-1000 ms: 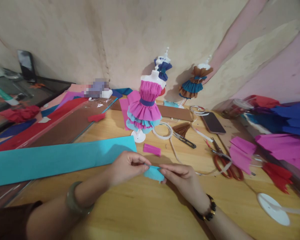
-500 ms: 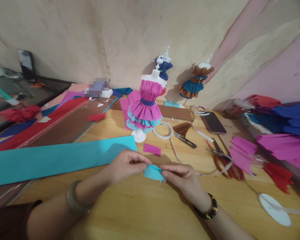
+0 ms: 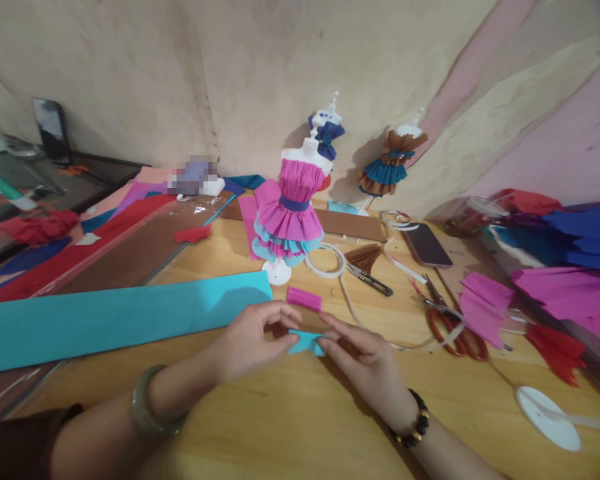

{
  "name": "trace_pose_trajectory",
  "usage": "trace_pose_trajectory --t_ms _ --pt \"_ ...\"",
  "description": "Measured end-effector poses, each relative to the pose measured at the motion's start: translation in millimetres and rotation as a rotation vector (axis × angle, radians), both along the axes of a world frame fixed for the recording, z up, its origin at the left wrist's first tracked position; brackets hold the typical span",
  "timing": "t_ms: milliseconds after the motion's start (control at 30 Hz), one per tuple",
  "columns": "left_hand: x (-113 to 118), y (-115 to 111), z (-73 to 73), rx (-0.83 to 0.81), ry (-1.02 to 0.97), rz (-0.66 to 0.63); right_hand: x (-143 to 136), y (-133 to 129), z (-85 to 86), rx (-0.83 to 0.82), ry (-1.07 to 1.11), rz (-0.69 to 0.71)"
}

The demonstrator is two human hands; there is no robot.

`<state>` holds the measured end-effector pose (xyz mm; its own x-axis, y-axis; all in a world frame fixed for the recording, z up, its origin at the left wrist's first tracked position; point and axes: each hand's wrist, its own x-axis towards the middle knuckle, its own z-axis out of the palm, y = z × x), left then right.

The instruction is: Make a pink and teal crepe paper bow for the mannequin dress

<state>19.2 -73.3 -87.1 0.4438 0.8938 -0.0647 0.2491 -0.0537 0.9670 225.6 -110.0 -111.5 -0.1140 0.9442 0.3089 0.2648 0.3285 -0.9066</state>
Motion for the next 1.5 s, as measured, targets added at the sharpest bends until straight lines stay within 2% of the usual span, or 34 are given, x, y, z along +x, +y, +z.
trace_pose_trajectory --t_ms 100,200,533,667,1033,1500 --pt "-1 -1 -0.2 0.048 0.029 -0.086 2 -3 4.1 0.261 -0.204 0.087" --pt "-1 -2 1.6 0.193 0.099 -0.159 3 -4 7.0 0.381 -0.308 0.164" --pt "-2 -3 -0.8 0.596 0.165 -0.175 0 -5 10.6 0.379 -0.374 0.136" --pt "-1 -7 1.2 0.692 0.243 -0.198 -3 -5 14.5 0.338 -0.387 0.149" --pt "-3 -3 0.9 0.615 0.277 -0.151 0 -5 15.4 0.301 -0.465 0.111" --pt "-4 1 1.8 0.592 0.326 -0.196 0 -2 13.9 0.276 -0.373 0.112"
